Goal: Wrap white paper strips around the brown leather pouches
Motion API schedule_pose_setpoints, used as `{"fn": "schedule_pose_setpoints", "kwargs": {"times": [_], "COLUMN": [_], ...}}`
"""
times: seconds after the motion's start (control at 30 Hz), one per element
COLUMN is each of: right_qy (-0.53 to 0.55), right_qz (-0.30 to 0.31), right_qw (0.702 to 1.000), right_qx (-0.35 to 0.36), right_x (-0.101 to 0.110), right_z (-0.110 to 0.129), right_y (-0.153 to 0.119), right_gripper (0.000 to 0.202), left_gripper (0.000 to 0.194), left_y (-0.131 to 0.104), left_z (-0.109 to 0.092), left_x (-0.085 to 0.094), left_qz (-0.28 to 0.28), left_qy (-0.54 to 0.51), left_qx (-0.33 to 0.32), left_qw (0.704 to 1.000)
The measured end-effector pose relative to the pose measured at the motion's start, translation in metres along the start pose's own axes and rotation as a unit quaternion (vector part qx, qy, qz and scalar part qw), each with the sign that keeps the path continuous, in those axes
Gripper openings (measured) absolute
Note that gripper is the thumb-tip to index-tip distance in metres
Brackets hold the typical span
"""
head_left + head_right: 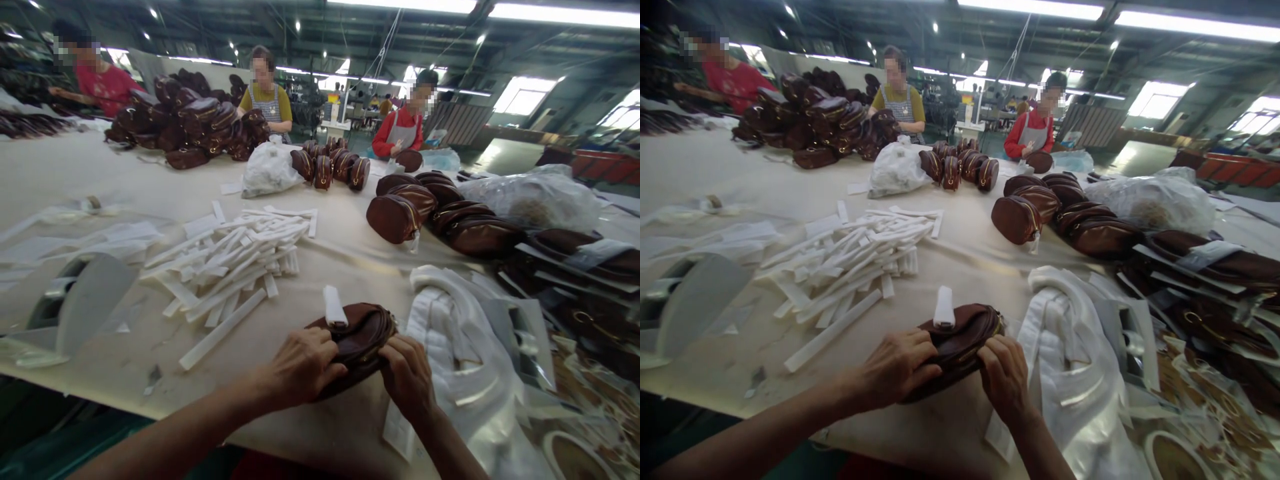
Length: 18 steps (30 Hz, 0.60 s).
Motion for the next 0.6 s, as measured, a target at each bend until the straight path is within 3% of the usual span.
{"fn": "schedule_pose_setpoints", "kwargs": {"times": [0.13,0.2,0.3,0.4,0.47,0.6], "right_qy": [0.039,0.079,0.129,0.145,0.156,0.202], "right_qz": [0.044,0.069,0.111,0.142,0.157,0.171], "right_qw": [0.998,0.990,0.953,0.904,0.883,0.871], "right_qx": [-0.027,-0.094,-0.251,-0.376,-0.415,-0.414], "right_x": [0.001,-0.001,-0.004,-0.008,-0.010,-0.016], "right_z": [-0.019,-0.026,-0.025,-0.009,0.001,0.006], "right_y": [0.011,0.014,0.012,0.005,0.002,0.009], "right_gripper": [0.025,0.028,0.027,0.040,0.052,0.042], "left_gripper": [0.027,0.023,0.024,0.028,0.024,0.021], "left_y": [-0.001,0.006,0.016,0.018,0.017,0.012], "left_z": [-0.024,-0.020,0.002,0.017,0.018,0.015], "left_x": [0.001,0.004,-0.001,-0.019,-0.026,-0.022], "left_qz": [0.051,0.021,-0.044,-0.033,-0.032,-0.077], "left_qy": [-0.090,-0.112,-0.018,0.065,0.106,0.158], "left_qx": [-0.033,-0.059,-0.098,-0.123,-0.132,-0.102], "left_qw": [0.994,0.992,0.994,0.990,0.985,0.979]}}
Point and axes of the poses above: each hand's wrist, its own y-axis towards the middle knuckle, its own x-axis out of the back of the hand, z = x × y, the point moved 4 cm from there along y, towards the middle knuckle, and after that the axes turned 13 degrees about -z, right-handed, at the moved point
